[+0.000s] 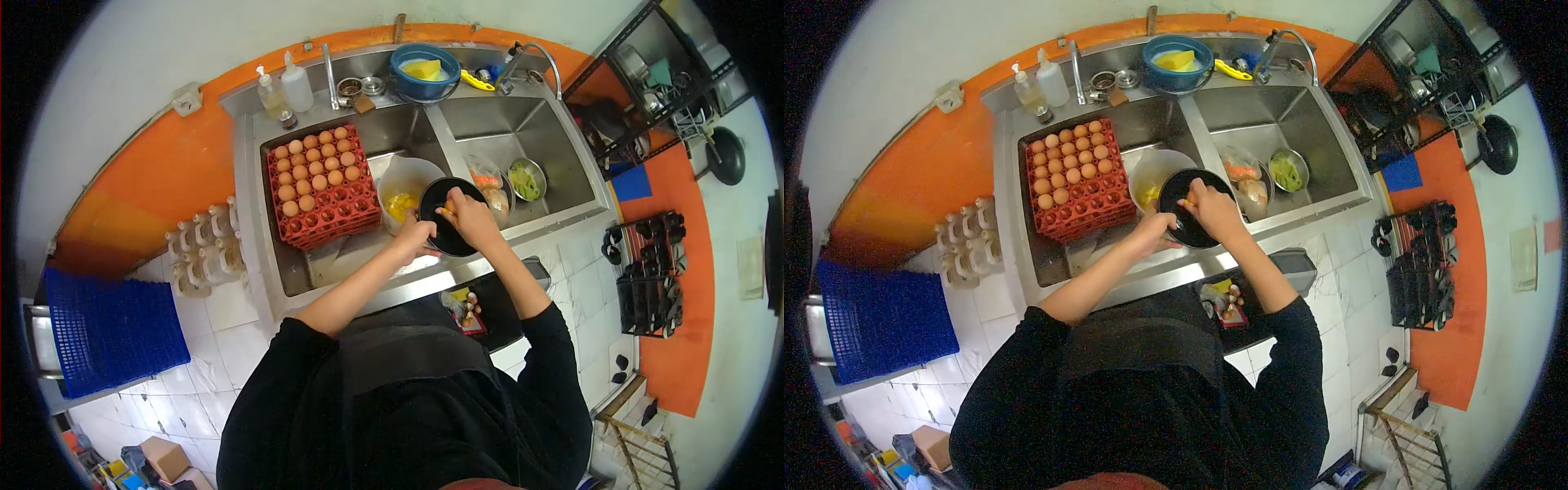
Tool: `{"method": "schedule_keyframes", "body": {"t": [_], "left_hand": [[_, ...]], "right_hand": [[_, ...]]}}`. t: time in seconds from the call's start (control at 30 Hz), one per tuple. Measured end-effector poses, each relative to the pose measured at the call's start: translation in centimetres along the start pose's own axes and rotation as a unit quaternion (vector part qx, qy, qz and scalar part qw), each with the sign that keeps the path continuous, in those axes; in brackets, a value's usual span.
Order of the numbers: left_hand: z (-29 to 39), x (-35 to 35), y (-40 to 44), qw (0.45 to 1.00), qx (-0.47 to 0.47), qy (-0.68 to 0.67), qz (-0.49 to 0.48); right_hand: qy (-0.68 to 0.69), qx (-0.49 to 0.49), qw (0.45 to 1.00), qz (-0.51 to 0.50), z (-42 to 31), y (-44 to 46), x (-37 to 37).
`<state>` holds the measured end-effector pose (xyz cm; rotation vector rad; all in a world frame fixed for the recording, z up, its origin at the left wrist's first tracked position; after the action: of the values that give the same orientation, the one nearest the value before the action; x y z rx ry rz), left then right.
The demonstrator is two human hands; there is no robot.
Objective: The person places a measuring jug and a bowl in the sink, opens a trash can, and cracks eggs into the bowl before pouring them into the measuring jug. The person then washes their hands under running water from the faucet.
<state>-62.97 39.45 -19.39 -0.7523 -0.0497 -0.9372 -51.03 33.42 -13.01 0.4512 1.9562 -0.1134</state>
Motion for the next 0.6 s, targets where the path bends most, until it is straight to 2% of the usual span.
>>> {"method": "schedule_keyframes", "body": {"t": [0.23, 0.47, 0.53, 0.6], "left_hand": [[-0.7, -0.6, -0.4, 1.000, -0.008, -0.004, -0.021], [-0.2, -0.6, -2.8, 0.999, -0.019, 0.014, -0.048], [-0.2, -0.6, -3.1, 0.998, -0.018, 0.019, -0.054], [-0.4, -0.9, -2.8, 0.998, -0.024, 0.028, -0.056]], "right_hand": [[-0.173, -0.037, 0.984, 0.030, -3.0, -0.5, -2.3], [-0.140, -0.054, 0.986, 0.067, -5.4, -1.4, -5.5], [-0.102, -0.061, 0.989, 0.087, -5.1, -1.9, -4.9], [0.010, -0.032, 0.995, 0.089, -4.4, -2.6, -3.7]]}}
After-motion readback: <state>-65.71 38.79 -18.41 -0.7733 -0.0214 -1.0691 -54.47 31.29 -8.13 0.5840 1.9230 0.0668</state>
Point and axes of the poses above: each hand's wrist, its own y-axis towards the middle knuckle, its own x-axis out of the palm, z = x × y, the point moved 5 cm from there along y, towards the middle knuckle, and after that the axes turned 3 degrees about y, right-handed, at the moved point
